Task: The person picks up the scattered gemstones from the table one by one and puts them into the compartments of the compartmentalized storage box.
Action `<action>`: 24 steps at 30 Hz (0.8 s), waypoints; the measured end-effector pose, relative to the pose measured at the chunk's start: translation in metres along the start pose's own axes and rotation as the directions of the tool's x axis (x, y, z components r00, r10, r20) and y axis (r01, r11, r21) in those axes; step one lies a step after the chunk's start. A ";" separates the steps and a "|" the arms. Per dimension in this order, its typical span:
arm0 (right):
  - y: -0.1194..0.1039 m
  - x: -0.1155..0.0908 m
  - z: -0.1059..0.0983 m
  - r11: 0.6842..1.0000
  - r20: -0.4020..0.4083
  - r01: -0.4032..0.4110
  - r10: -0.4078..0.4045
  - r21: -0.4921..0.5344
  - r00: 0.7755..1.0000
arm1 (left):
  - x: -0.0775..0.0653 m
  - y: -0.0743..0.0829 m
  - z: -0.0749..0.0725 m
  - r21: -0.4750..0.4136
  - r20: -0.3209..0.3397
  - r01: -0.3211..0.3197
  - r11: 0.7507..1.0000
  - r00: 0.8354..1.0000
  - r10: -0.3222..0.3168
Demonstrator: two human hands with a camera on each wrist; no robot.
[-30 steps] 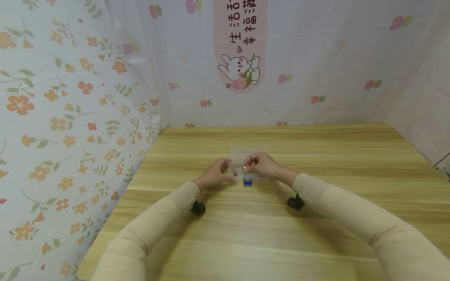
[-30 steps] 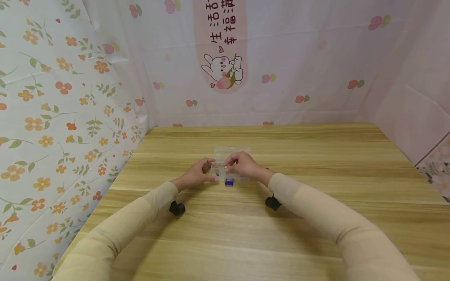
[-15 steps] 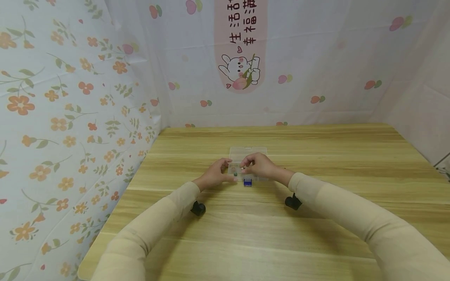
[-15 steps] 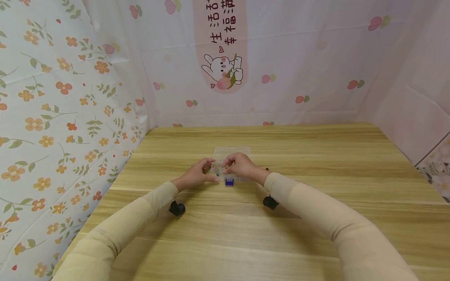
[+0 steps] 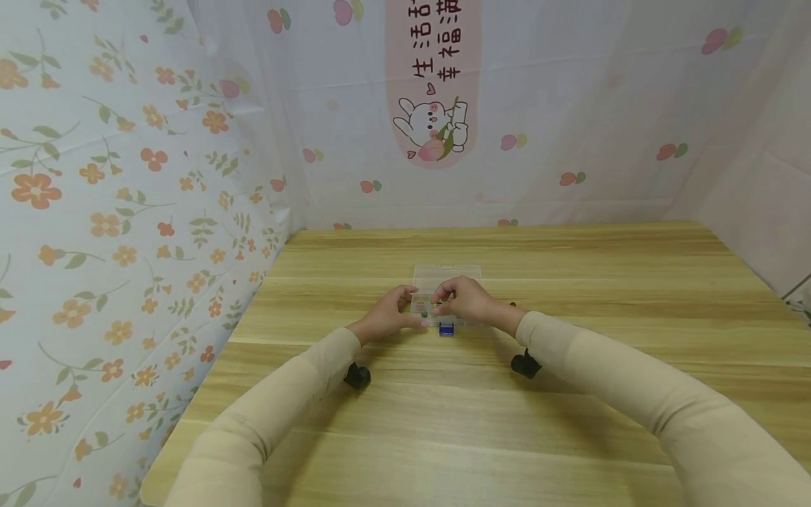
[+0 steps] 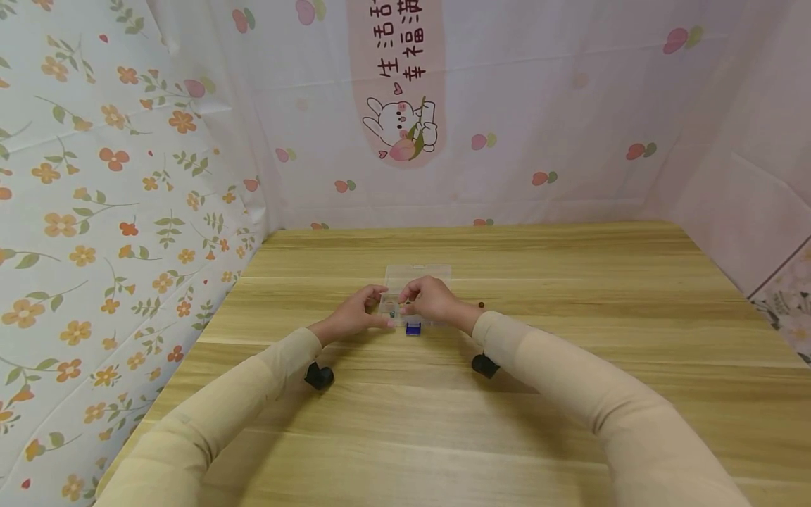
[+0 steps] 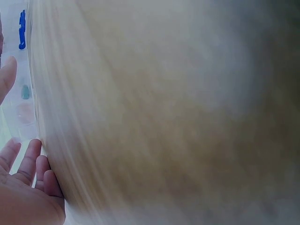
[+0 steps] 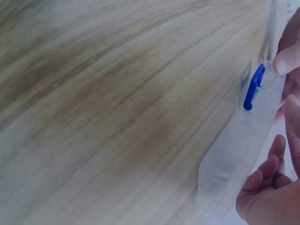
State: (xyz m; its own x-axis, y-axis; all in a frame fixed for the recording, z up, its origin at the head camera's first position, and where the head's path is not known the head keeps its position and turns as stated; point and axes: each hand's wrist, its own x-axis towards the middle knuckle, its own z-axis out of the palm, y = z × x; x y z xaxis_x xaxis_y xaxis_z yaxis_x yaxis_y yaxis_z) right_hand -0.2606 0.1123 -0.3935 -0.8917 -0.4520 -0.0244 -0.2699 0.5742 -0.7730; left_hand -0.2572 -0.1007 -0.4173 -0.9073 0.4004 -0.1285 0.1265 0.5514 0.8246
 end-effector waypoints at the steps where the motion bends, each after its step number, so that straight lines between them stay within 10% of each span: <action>1: 0.000 0.000 0.000 1.000 0.001 -0.003 0.003 -0.001 1.000 | 0.000 0.000 0.000 0.000 0.000 -0.001 1.000 1.000 0.001; 24: -0.003 0.002 0.003 0.999 0.000 -0.024 0.024 -0.029 1.000 | 0.000 -0.001 0.000 0.001 -0.001 -0.005 1.000 1.000 0.005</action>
State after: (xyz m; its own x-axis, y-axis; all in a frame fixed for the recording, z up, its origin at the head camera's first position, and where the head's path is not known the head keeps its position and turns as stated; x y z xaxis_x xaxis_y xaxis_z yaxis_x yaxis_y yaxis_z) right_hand -0.2606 0.1080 -0.3934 -0.8981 -0.4376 -0.0430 -0.2586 0.6048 -0.7532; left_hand -0.2577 -0.1010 -0.4179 -0.9072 0.4021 -0.1240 0.1313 0.5505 0.8245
